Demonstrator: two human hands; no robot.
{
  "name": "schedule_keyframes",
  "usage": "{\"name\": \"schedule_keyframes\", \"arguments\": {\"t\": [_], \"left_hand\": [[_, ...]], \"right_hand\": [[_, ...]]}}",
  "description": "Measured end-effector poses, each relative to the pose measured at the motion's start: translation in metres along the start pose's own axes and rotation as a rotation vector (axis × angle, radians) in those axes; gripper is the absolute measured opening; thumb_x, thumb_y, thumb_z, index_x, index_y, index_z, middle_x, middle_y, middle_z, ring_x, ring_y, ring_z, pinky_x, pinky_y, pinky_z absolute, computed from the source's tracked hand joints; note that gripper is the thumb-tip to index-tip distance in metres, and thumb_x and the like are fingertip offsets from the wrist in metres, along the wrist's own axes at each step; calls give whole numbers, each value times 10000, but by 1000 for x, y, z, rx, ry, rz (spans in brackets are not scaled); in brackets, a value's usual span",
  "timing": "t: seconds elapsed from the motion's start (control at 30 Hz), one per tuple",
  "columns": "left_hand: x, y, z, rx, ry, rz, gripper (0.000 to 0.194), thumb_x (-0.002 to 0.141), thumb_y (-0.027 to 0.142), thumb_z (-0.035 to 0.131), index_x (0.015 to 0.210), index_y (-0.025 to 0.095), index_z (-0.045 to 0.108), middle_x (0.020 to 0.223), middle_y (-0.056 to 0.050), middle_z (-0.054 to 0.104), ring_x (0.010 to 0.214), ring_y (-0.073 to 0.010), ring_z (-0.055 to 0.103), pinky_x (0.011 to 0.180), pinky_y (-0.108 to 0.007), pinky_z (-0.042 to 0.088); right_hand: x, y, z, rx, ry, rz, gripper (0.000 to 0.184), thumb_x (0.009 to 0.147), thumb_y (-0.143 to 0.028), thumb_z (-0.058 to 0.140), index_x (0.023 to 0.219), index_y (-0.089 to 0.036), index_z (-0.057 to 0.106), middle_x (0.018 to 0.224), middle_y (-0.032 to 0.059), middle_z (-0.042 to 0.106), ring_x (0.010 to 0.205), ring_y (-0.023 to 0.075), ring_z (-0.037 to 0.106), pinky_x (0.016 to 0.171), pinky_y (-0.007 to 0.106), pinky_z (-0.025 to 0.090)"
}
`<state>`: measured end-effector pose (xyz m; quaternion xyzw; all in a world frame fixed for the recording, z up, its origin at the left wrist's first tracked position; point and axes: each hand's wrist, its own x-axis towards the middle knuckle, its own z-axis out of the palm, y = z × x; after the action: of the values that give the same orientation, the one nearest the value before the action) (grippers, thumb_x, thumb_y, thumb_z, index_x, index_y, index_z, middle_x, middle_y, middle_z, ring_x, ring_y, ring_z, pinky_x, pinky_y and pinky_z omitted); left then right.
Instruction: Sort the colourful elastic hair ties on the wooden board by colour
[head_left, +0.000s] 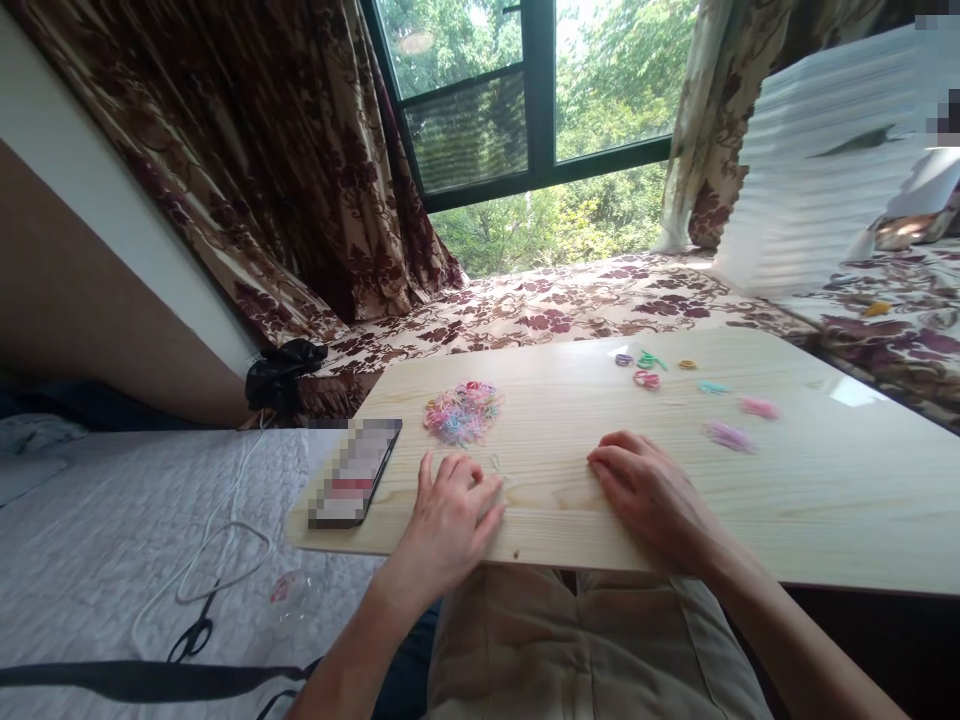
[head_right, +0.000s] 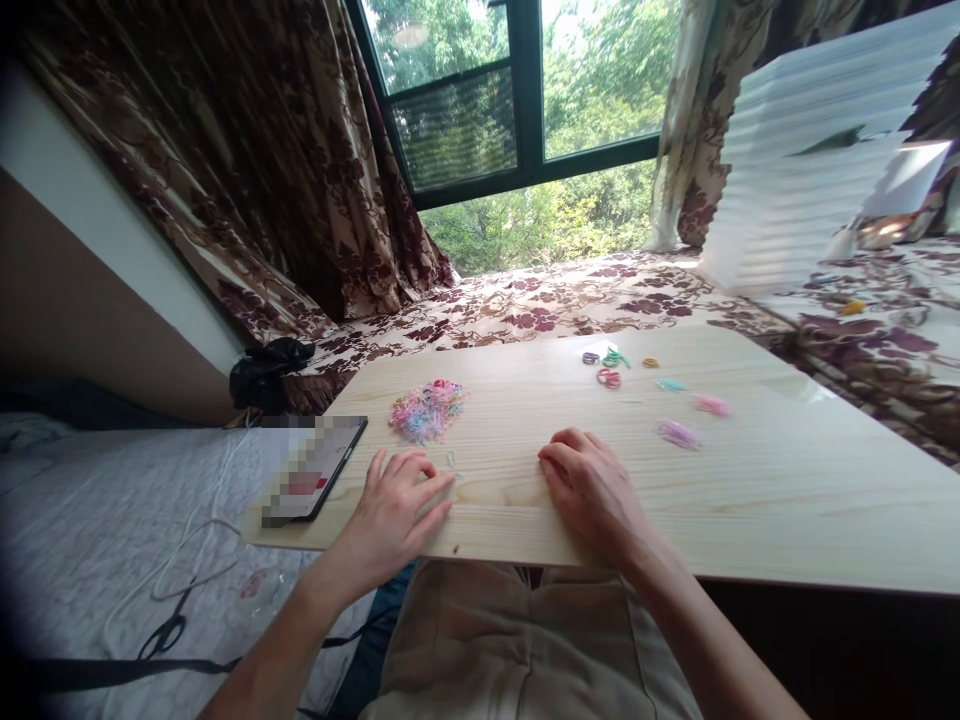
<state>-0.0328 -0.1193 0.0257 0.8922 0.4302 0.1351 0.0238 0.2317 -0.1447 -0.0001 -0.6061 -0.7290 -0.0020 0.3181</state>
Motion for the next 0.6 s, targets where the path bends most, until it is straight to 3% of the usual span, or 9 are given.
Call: {"name": "schedule_keyframes", "arguments": {"t": [0.23,0.33,0.43,0.6], "left_hand": [[27,47,11,-59,-37,85,176,924,301,521,1057,259,628,1089,-52,592,1137,-239,502,1162,-606,180],[35,56,15,-84,-11,100,279,917,298,534,1187,260,590,1128,-55,604,1152,-242,510,1159,-614,200],[34,49,17,-85,43,88,378,911,274,538,1287,233,534,1166,-62,615,1192,-238,506,1174,-582,203],[23,23,25,-91,201,-6,338,891,216,552,1227,212,590,1156,-68,635,1190,-241,521,1150,-553,255]], "right_hand": [[0,0,2,9,15,-5,237,904,-233,452,864,-212,685,939,71,668,869,198,617,803,339,497],[-1,0,2,16,29,-7,224,898,-217,461,869,-213,683,937,67,668,877,195,616,805,335,498],[-2,0,2,24,32,-6,223,899,-209,463,887,-209,686,942,68,667,879,195,617,812,337,498],[-1,-1,1,33,6,-28,215,904,-232,484,894,-211,697,966,71,664,895,198,613,829,355,490]]}}
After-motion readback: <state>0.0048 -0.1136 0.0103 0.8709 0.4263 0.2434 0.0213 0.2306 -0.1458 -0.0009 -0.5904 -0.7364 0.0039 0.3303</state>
